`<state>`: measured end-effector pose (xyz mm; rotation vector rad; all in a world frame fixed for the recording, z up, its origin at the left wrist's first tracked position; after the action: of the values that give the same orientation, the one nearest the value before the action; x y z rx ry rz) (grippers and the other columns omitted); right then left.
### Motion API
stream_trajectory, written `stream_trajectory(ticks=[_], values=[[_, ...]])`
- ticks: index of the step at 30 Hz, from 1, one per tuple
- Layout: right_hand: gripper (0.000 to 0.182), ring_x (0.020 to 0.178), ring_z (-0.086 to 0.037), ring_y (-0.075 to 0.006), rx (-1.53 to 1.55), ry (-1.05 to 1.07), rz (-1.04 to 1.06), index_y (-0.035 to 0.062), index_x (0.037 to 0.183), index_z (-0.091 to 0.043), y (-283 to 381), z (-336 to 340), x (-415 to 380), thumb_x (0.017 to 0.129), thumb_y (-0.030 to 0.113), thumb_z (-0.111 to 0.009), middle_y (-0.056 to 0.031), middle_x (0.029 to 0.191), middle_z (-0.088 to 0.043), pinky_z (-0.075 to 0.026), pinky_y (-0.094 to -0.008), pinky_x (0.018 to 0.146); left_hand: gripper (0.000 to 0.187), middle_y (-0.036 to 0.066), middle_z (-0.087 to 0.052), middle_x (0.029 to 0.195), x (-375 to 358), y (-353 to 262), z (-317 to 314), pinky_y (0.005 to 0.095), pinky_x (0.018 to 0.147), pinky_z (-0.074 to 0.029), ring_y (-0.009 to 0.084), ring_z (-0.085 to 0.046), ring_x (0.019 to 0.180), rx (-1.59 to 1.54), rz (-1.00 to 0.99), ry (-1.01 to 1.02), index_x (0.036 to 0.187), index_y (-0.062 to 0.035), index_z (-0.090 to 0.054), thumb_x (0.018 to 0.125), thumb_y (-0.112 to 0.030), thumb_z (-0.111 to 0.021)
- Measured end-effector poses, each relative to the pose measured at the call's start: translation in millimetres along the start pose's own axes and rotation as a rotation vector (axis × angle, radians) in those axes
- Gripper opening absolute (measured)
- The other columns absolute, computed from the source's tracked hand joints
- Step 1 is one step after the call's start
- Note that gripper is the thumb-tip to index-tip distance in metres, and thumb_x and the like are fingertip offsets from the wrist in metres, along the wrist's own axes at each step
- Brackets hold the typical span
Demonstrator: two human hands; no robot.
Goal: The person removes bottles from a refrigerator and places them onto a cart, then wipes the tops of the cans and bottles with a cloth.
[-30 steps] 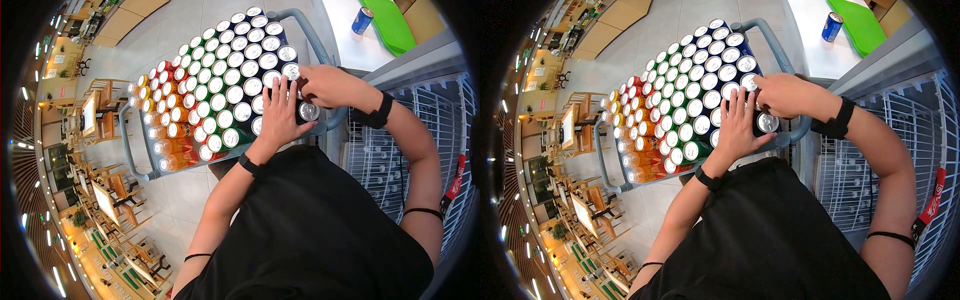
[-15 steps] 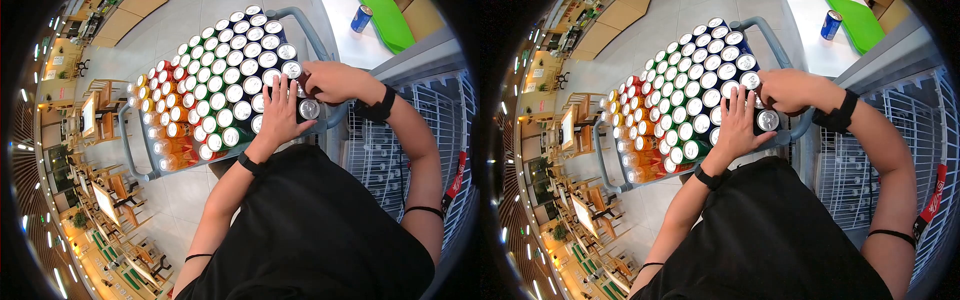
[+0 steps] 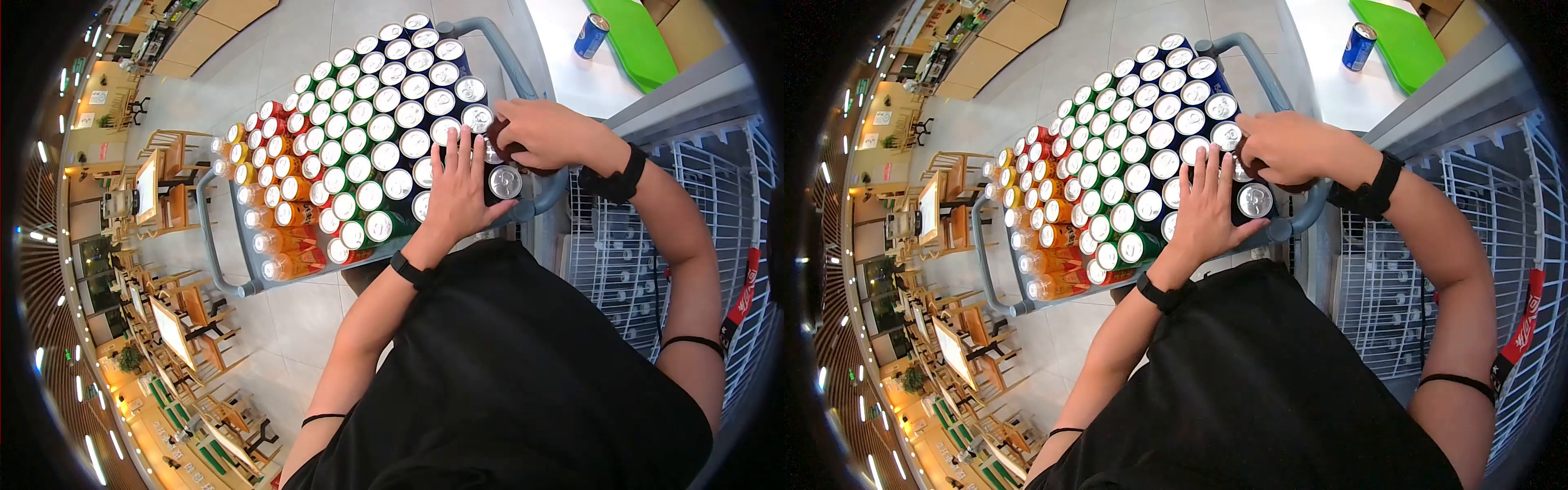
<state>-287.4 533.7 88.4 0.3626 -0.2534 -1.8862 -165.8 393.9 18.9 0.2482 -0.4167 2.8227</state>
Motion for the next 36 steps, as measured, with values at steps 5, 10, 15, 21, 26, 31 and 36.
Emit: stream_trajectory(ticks=[5, 10, 15, 21, 26, 31, 36], values=[[0.016, 0.095, -0.06, -0.0303, 0.057, -0.1, 0.081, 0.008, 0.09, -0.072, 1.6, -19.7, 7.8, 0.076, 0.016, -0.073, -0.0119, 0.103, -0.054, -0.051, -0.0419, 0.08, 0.111, 0.031, -0.029, 0.156, 0.7, -1.0, -0.1, 0.0633, 0.114, -0.022, 0.0477, -0.022, 0.148, 0.009, 0.007, 0.018, 0.147, 0.0103, -0.036, 0.076, -0.068, -0.072], [0.021, 0.095, -0.059, -0.0309, 0.057, 0.127, -0.027, 0.0078, 0.093, -0.073, -5.4, 4.4, 2.0, 0.074, 0.017, -0.074, -0.0112, 0.103, -0.054, -0.05, -0.0416, 0.081, 0.111, 0.031, -0.029, 0.156, 0.8, -0.6, 1.6, 0.0624, 0.115, -0.021, 0.047, -0.022, 0.148, -0.001, 0.012, 0.007, 0.148, 0.0085, -0.036, 0.076, -0.069, -0.071], [0.03, 0.102, -0.058, -0.0298, 0.273, -0.055, 0.004, 0.0109, 0.106, -0.074, -24.2, 29.9, -1.4, 0.077, 0.018, -0.073, -0.0112, 0.106, -0.054, -0.049, -0.0366, 0.089, 0.114, 0.029, -0.029, 0.157, -0.5, 1.2, 5.5, 0.061, 0.118, -0.017, 0.046, -0.022, 0.148, -0.052, 0.034, 0.002, 0.149, 0.0077, -0.033, 0.076, -0.071, -0.07], [0.056, 0.116, -0.057, -0.0219, 0.717, -0.142, 0.055, 0.0116, 0.131, -0.064, -15.7, 50.2, 1.4, 0.078, 0.017, -0.079, -0.0077, 0.121, -0.057, -0.046, -0.0355, 0.101, 0.088, 0.024, -0.046, 0.146, 6.6, 2.9, 40.4, 0.0528, 0.119, -0.021, 0.0389, -0.042, 0.139, -0.674, 0.164, -0.144, 0.15, 0.0036, -0.032, 0.086, -0.041, -0.074], [0.092, 0.122, -0.055, -0.0225, 0.932, -0.154, 0.063, 0.0121, 0.148, -0.047, -1.9, 52.1, 1.8, 0.068, 0.021, -0.091, -0.0124, 0.128, -0.056, -0.043, -0.0353, 0.108, 0.032, 0.009, -0.06, 0.125, 25.4, 6.5, 64.8, 0.0304, 0.097, -0.048, 0.0133, -0.058, 0.113, -1.53, 0.346, -0.262, 0.128, -0.0005, -0.047, 0.101, -0.01, -0.061], [0.073, 0.103, -0.062, -0.0182, 0.743, -0.091, -0.121, 0.0059, 0.138, -0.056, -5.2, 55.0, -1.9, 0.073, 0.017, -0.087, -0.0119, 0.118, -0.062, -0.051, -0.0315, 0.086, 0.033, 0.01, -0.06, 0.128, 19.7, 19.9, 79.2, 0.0322, 0.096, -0.053, 0.0171, -0.061, 0.115, -1.55, 0.342, -0.381, 0.134, -0.002, -0.046, 0.103, -0.01, -0.054], [0.031, 0.098, -0.063, -0.0167, 0.837, -0.171, -0.103, -0.0004, 0.105, -0.069, -4.4, 57.8, -1.7, 0.078, 0.009, -0.08, -0.007, 0.099, -0.068, -0.05, -0.031, 0.085, 0.025, 0.01, -0.062, 0.12, 18.2, 22.0, 95.4, 0.031, 0.095, -0.05, 0.0138, -0.06, 0.111, -1.464, 0.293, -0.427, 0.118, -0.0009, -0.05, 0.098, -0.005, -0.063]])
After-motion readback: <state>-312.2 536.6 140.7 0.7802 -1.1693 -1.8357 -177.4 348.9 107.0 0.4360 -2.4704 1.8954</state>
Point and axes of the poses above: each hand's wrist, its own x-axis towards the middle knuckle, its own z-axis out of the back of the hand, y = z × x, the point moved 3 cm from there along x, towards the middle knuckle
